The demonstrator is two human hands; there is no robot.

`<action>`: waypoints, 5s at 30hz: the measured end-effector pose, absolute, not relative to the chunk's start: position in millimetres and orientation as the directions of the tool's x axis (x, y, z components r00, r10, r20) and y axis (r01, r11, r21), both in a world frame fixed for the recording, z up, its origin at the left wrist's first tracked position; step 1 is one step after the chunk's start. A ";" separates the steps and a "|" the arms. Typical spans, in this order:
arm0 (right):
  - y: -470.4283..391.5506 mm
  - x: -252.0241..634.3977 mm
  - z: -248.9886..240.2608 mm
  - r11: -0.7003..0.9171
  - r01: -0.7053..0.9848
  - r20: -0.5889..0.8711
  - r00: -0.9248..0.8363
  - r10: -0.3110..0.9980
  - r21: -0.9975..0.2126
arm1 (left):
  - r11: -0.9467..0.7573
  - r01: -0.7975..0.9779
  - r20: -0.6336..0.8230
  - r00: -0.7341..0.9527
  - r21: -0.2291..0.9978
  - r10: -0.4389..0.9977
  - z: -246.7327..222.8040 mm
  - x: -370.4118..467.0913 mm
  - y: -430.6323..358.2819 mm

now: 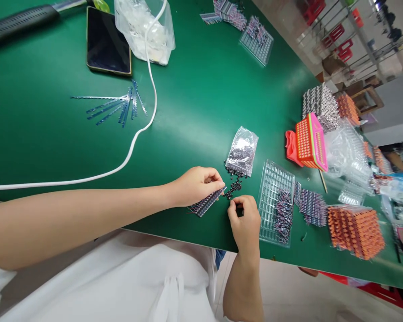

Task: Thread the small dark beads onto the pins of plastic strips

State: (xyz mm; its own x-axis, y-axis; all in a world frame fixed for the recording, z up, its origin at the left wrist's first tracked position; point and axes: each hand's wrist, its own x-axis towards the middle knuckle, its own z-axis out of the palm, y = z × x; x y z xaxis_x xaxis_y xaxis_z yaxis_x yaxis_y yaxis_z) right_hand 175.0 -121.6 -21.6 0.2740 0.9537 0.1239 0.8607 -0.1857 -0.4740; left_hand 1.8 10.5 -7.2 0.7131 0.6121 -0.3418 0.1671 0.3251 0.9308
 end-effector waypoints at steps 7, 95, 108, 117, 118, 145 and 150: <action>-123.5 174.4 -18.8 -0.151 0.860 0.165 0.261 0.951 -0.487 | 0.298 0.185 -0.338 0.705 0.936 0.624 -5.8 1.6 10.3; -128.6 151.2 -12.1 -0.129 0.506 0.164 0.494 0.854 -0.853 | 0.459 0.055 -0.306 0.814 0.887 0.494 -1.4 0.5 -3.8; -121.0 135.1 -21.8 0.053 0.609 0.461 0.536 0.707 -0.791 | 0.490 -0.036 -0.263 0.808 0.871 0.527 1.5 -1.5 -17.0; -122.8 136.1 -22.3 0.055 0.590 0.424 0.510 0.749 -0.806 | 0.063 0.008 -0.043 0.818 0.998 0.573 2.0 -7.7 -14.7; -123.5 136.5 -22.6 0.054 0.572 0.406 0.510 0.758 -0.819 | 0.036 0.004 -0.024 0.820 0.999 0.572 2.6 -8.0 -13.7; -127.0 140.5 -26.7 0.116 0.801 0.548 0.287 0.786 -0.587 | 0.006 0.092 -0.081 0.833 0.996 0.547 8.5 -8.6 -5.0; -126.5 139.6 -26.0 0.126 0.790 0.545 0.290 0.787 -0.601 | 0.033 0.111 -0.112 0.839 0.993 0.533 9.2 -8.7 -4.8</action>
State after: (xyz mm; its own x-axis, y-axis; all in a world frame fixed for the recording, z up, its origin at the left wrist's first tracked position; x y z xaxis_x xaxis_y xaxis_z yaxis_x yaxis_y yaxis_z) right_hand 139.6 -126.5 -26.0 0.2895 0.7866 0.5454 0.7895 0.1259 -0.6007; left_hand -8.7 -4.8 9.2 0.8386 0.5332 -0.1116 0.1115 0.0326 0.9932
